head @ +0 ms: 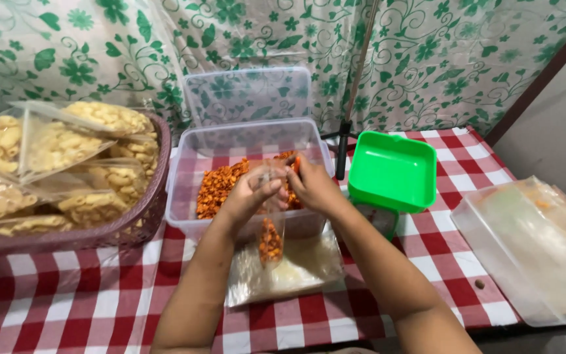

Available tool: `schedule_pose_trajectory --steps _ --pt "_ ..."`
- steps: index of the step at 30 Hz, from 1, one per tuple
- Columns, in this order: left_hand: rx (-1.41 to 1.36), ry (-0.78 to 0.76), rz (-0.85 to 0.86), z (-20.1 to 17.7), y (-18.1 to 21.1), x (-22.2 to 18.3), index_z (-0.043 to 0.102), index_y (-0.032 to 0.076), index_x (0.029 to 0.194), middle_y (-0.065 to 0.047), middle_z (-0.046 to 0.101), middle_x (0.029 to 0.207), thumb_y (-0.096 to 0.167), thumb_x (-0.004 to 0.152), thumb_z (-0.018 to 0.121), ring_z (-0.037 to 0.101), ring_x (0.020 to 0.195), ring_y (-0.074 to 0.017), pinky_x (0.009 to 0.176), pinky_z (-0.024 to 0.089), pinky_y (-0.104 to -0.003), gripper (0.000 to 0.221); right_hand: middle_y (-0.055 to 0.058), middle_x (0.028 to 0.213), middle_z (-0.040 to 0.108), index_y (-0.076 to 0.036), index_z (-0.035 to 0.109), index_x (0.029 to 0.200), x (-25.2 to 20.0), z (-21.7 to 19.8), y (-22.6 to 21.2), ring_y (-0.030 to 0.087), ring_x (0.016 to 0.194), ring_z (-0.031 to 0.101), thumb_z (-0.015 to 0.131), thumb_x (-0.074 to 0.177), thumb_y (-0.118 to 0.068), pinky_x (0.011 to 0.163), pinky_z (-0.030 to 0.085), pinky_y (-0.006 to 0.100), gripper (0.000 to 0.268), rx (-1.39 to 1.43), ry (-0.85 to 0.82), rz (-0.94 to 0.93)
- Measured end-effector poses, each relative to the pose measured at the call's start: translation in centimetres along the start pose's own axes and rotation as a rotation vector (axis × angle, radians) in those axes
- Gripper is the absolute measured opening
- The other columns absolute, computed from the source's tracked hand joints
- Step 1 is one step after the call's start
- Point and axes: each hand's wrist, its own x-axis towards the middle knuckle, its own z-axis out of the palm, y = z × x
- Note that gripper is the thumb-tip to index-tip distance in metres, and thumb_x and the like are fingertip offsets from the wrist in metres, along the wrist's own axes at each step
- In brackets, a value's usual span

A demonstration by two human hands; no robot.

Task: Packing small orange snacks from a large container into small plastic bags using a spoon and weighing them on a scale.

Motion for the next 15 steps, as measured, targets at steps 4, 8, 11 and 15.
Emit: schedule_pose_trajectory --steps 4,8,11,15 --pt "0.091 0.044 -0.016 0.5 0.7 -0.4 0.066 0.007 0.125 -0.017 0.074 0.086 0.049 0.085 0.078 0.075 0.072 -0.0232 0.055 0.063 -0.033 0.059 0.024 0.082 0.075 -0.01 0.057 0.124 -0.1 0.0 0.1 0.047 0.09 0.073 0.052 0.105 -0.029 0.079 0.057 0.058 0.027 -0.027 0.019 -0.012" --pt "0.051 0.05 -0.029 0.8 1.4 -0.6 0.066 0.011 0.125 -0.015 0.074 0.086 0.053 0.085 0.076 0.076 0.073 -0.0219 0.057 0.063 -0.032 0.059 0.019 0.08 0.076 -0.007 0.057 0.122 -0.4 -0.6 -1.7 0.043 0.086 0.075 0.05 0.106 -0.029 0.077 0.058 0.055 0.028 -0.04 0.013 0.018" --pt "0.065 0.063 -0.032 0.8 1.1 -0.4 0.067 0.01 0.124 -0.014 0.074 0.086 0.055 0.084 0.077 0.075 0.071 -0.0198 0.056 0.063 -0.03 0.061 0.019 0.08 0.077 -0.007 0.058 0.123 -0.6 -0.7 -2.1 0.042 0.087 0.075 0.05 0.106 -0.029 0.077 0.058 0.055 0.029 -0.049 0.004 0.041" --pt "0.027 0.043 -0.022 0.6 0.7 -0.4 0.066 0.009 0.126 -0.015 0.074 0.084 0.051 0.086 0.077 0.076 0.071 -0.0218 0.056 0.062 -0.029 0.058 0.019 0.082 0.077 -0.005 0.059 0.123 -0.2 -0.6 -1.7 0.041 0.088 0.076 0.05 0.107 -0.029 0.078 0.059 0.053 0.031 -0.052 0.007 0.043"
